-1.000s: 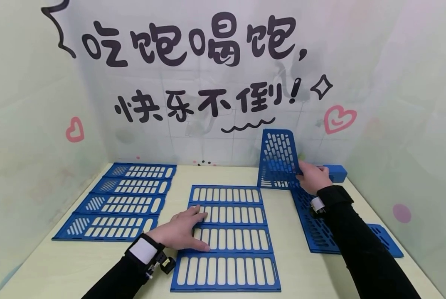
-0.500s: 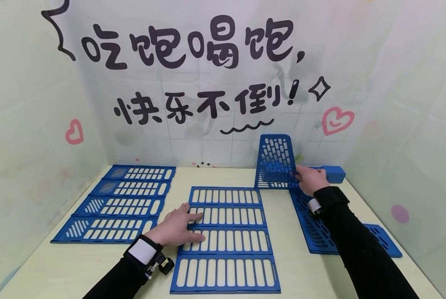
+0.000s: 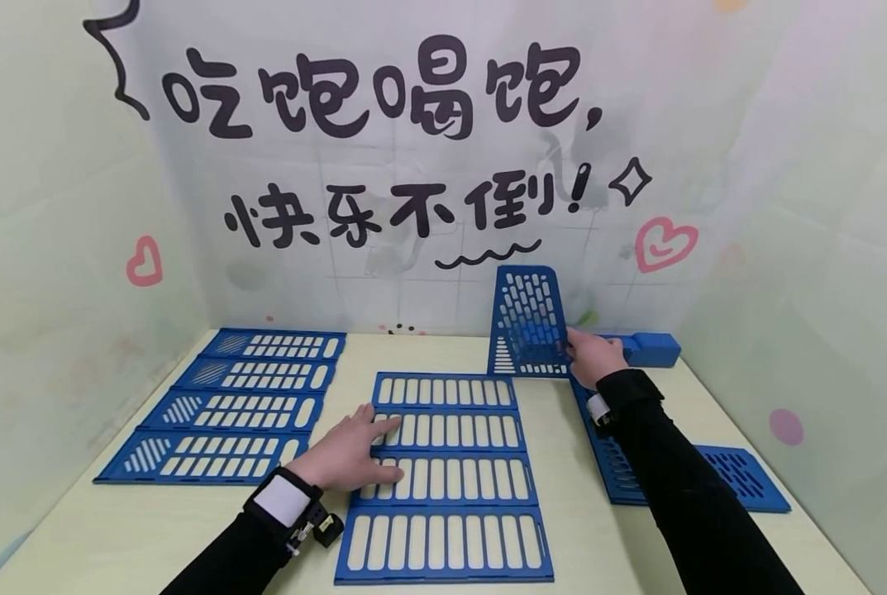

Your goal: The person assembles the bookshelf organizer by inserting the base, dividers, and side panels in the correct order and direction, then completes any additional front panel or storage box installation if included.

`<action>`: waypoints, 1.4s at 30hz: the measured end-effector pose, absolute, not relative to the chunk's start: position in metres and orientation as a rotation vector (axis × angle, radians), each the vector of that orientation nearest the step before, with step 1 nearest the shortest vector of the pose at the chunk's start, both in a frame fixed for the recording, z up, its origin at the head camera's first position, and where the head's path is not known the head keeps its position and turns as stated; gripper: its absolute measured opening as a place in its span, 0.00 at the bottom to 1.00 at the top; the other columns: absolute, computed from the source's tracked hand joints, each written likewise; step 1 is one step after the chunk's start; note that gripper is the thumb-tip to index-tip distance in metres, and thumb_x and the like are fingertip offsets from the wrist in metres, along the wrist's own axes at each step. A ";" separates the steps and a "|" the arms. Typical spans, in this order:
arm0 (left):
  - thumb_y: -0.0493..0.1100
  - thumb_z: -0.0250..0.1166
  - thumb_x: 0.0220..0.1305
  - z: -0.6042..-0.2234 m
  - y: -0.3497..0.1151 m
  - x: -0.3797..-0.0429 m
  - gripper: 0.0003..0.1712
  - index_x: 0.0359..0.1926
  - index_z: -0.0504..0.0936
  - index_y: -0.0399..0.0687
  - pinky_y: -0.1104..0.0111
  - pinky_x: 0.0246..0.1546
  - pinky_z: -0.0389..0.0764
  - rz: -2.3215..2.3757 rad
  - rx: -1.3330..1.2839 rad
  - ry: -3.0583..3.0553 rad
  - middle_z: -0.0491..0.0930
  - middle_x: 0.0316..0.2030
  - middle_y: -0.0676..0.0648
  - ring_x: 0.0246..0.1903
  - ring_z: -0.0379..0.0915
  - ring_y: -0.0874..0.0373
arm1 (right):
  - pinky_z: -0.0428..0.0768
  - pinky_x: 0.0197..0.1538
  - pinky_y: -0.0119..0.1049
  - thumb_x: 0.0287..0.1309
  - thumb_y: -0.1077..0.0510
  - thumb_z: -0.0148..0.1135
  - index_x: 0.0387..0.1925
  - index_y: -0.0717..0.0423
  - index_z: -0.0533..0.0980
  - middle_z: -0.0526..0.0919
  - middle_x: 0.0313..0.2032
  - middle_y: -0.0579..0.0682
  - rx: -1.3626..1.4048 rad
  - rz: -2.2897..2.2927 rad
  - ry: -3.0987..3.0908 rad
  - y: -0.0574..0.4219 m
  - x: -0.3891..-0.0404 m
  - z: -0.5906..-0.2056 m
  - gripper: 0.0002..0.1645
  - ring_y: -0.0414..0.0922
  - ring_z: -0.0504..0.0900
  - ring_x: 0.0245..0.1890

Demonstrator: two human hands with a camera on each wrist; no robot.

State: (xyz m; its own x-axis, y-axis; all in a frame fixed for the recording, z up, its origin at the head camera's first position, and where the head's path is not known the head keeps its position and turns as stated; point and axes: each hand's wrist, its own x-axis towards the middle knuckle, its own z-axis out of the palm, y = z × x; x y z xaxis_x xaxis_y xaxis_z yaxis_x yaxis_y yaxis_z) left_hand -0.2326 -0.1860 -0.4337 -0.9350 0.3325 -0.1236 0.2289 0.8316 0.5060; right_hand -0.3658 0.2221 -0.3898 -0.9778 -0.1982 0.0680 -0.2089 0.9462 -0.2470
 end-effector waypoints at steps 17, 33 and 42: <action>0.73 0.78 0.59 -0.444 -0.201 -0.239 0.71 0.82 0.60 0.25 0.28 0.83 0.38 0.707 0.350 2.829 0.49 0.85 0.24 0.87 0.38 0.27 | 0.60 0.78 0.71 0.87 0.64 0.47 0.73 0.61 0.70 0.86 0.59 0.67 0.412 0.409 -3.107 0.230 -0.363 -0.388 0.21 0.68 0.82 0.61; 0.80 0.79 0.51 -0.449 -0.207 -0.256 0.80 0.84 0.57 0.28 0.28 0.83 0.41 0.705 0.390 2.829 0.48 0.86 0.28 0.87 0.39 0.30 | 0.59 0.80 0.70 0.85 0.66 0.47 0.85 0.60 0.59 0.83 0.67 0.68 0.343 0.434 -3.073 0.219 -0.372 -0.384 0.33 0.69 0.79 0.68; 0.64 0.83 0.57 -0.435 -0.206 -0.245 0.64 0.81 0.66 0.31 0.31 0.77 0.62 0.656 0.347 2.881 0.66 0.79 0.29 0.79 0.60 0.29 | 0.53 0.82 0.73 0.83 0.67 0.46 0.84 0.58 0.62 0.81 0.70 0.67 0.394 0.387 -3.166 0.233 -0.372 -0.379 0.33 0.70 0.76 0.72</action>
